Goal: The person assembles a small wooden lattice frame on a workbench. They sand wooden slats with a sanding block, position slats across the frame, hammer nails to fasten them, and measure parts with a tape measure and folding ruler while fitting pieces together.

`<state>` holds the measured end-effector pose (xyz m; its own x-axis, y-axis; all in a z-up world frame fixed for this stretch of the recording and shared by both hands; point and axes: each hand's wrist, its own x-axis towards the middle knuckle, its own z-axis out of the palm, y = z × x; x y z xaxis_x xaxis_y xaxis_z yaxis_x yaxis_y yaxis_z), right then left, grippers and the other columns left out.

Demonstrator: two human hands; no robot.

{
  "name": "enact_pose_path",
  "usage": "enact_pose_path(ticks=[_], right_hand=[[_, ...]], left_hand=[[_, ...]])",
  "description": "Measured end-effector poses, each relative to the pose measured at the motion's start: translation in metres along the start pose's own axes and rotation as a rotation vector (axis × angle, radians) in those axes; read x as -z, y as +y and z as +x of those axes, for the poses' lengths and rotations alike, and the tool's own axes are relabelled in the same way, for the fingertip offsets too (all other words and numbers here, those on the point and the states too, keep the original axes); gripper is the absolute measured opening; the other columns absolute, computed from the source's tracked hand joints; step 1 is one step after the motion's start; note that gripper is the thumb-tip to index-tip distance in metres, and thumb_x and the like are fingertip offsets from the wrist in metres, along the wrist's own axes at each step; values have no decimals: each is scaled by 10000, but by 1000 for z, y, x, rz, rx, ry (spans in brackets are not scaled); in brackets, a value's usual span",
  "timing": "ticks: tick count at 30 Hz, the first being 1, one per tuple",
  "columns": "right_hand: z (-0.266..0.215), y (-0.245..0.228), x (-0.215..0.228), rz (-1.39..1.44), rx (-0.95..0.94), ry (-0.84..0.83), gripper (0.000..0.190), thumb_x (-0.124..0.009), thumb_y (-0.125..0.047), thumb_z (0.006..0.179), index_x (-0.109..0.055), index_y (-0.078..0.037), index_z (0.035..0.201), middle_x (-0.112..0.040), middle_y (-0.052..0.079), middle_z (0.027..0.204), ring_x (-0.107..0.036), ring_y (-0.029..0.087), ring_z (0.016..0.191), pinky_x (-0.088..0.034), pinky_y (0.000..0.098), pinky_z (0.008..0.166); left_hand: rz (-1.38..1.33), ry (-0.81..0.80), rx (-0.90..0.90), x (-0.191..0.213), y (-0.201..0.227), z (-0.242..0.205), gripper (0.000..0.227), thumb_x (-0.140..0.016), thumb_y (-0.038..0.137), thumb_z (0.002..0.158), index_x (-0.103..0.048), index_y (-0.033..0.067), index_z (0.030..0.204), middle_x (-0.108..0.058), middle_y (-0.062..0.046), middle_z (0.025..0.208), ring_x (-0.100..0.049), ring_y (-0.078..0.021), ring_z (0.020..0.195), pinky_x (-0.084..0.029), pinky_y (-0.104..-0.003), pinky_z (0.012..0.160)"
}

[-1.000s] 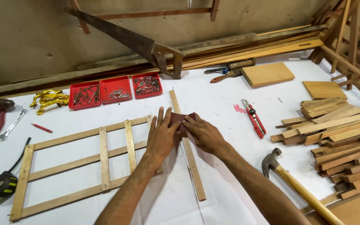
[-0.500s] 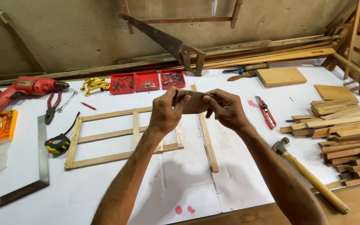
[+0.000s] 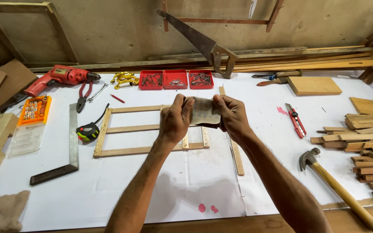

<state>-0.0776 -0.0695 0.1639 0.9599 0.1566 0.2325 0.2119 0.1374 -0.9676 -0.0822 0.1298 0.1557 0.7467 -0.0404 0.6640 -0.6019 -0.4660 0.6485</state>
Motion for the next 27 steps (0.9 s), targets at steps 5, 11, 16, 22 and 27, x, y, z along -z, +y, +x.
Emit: enact_pose_path(ticks=[5,11,16,22,27], right_hand=[[1,4,-12,75,-157,-6,355,-620,-426,982,-697,-82,945,-638,23,656,-502,60,433,-393,221,342],[-5,27,5,29,-291,-224,342,-673,-357,989,-693,-25,911,-681,59,728,-620,95,572,-520,242,483],[-5,44,14,224,-269,-281,296,-639,-300,1023,-690,-20,943,-712,73,760,-657,114,594,-549,245,517],[-7,72,13,557,-217,-291,279,-617,-261,1080,-684,-6,988,-709,65,753,-642,101,570,-509,206,510],[-9,58,18,349,-290,-175,351,-653,-355,1015,-692,-13,948,-684,67,708,-653,130,538,-547,249,477]], left_hand=[[-58,95,-14,-3,-11,-9,320,-524,346,1103,-542,63,956,-653,-70,666,-705,-158,593,-531,-319,490],[-120,158,74,-3,-25,-13,373,-526,391,1128,-554,73,934,-651,-39,703,-624,-120,608,-514,-300,515],[-718,19,503,-12,-16,-13,370,-536,428,1063,-591,68,994,-652,-11,723,-557,-84,533,-467,-254,427],[-1170,17,657,-56,-26,-33,409,-550,434,1048,-627,37,1109,-652,-29,748,-586,-90,545,-483,-236,445],[-727,90,650,-53,-32,-31,387,-512,434,1060,-596,58,1017,-665,-8,753,-581,-60,546,-477,-233,415]])
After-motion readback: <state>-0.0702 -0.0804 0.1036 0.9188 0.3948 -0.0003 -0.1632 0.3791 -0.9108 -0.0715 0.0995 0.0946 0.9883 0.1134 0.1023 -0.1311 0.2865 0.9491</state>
